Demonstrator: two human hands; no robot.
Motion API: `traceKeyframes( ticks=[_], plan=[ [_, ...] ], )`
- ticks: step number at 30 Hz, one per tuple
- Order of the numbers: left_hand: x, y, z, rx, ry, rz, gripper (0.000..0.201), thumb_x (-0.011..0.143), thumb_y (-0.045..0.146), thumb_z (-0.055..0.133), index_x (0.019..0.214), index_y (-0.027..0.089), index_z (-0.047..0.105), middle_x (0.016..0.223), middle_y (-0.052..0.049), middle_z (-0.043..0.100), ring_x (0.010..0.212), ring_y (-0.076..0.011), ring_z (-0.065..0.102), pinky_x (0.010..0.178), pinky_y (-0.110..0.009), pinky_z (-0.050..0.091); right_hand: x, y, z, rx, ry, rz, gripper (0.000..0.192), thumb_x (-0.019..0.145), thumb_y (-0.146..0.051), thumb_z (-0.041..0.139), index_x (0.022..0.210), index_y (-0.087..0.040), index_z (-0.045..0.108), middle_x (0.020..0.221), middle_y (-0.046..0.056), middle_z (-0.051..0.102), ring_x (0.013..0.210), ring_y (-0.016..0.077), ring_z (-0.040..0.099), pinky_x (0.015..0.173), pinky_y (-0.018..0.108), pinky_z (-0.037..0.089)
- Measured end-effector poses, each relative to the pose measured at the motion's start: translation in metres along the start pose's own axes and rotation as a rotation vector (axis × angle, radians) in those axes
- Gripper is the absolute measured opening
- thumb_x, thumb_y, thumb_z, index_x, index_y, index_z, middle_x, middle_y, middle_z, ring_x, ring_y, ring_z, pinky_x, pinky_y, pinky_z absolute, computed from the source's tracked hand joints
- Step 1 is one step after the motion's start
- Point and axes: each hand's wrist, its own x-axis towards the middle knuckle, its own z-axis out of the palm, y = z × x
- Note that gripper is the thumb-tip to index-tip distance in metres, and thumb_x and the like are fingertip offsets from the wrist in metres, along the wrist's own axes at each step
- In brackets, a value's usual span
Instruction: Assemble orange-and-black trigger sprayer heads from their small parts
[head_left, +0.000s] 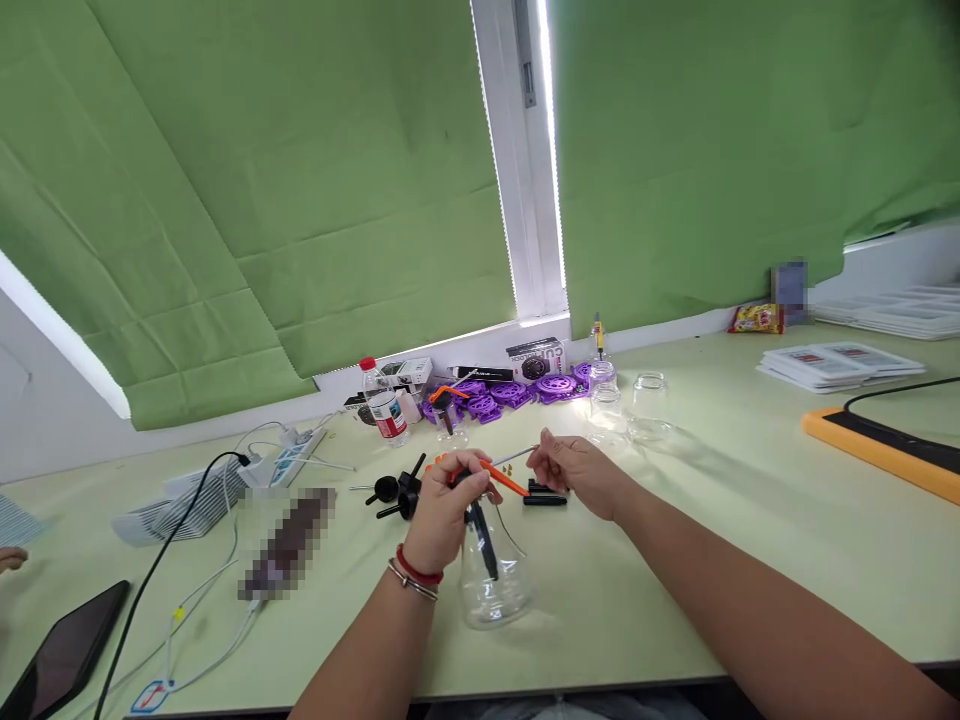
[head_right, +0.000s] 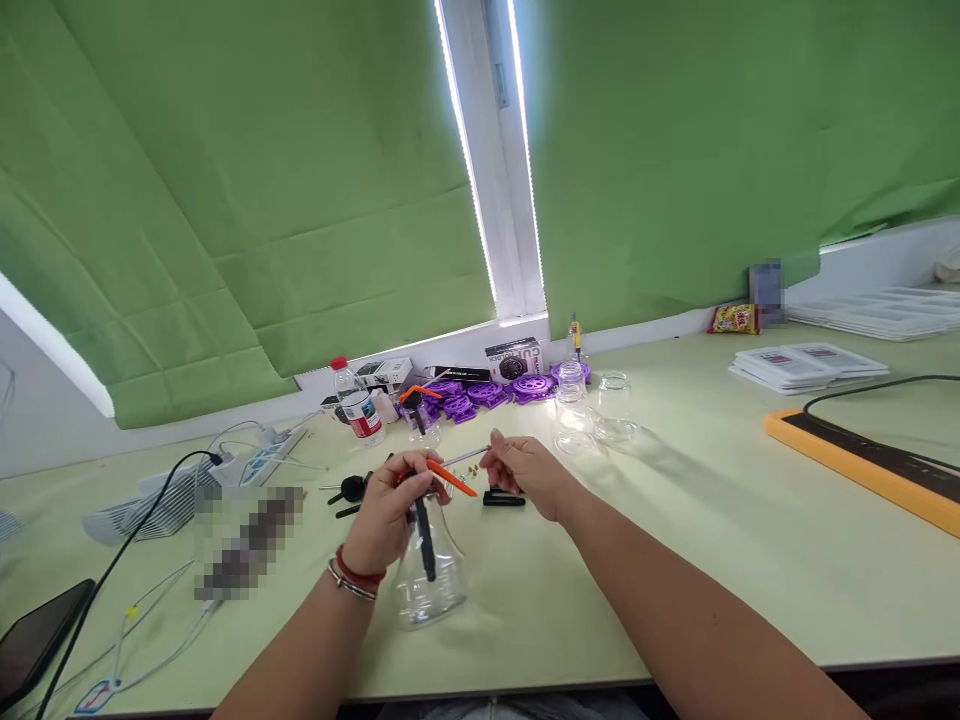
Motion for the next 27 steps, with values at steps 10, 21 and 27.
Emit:
traceKeyframes(
  ticks=[10, 21, 27],
  plan=[
    [-0.003, -0.022, -0.014, -0.345, 0.008, -0.167, 0.017, 0.073, 0.024, 0.069, 0.071, 0.014, 0.055, 0.098, -0.004, 0.059, 0.059, -0.0126, 0.063, 0.059, -0.028, 0.049, 0.004, 0.023, 0.018, 0.128, -0.046, 0.201, 0.048, 0.077, -0.060, 0.054, 0.056, -0.018, 0.043, 0.041, -0.009, 0.027, 0.038, 0.0046, 0.019, 0.041, 0.022, 0.013],
    [0.005, -0.032, -0.030, -0.465, 0.044, -0.320, 0.026, 0.078, 0.038, 0.062, 0.071, 0.016, 0.052, 0.087, -0.005, 0.066, 0.052, -0.0139, 0.062, 0.053, -0.027, 0.048, 0.007, 0.023, 0.013, -0.145, -0.144, -0.033, 0.034, 0.081, -0.049, 0.053, 0.073, -0.017, 0.059, 0.054, -0.005, 0.041, 0.051, 0.0080, 0.032, 0.050, 0.023, 0.024],
    [0.005, -0.031, -0.030, -0.447, 0.040, -0.328, 0.026, 0.077, 0.038, 0.062, 0.070, 0.016, 0.051, 0.088, -0.005, 0.066, 0.052, -0.0137, 0.062, 0.053, -0.028, 0.049, 0.009, 0.024, 0.010, -0.184, -0.029, 0.042, 0.046, 0.080, -0.057, 0.051, 0.068, -0.014, 0.060, 0.049, -0.003, 0.045, 0.047, 0.0073, 0.034, 0.048, 0.023, 0.026]
  ],
)
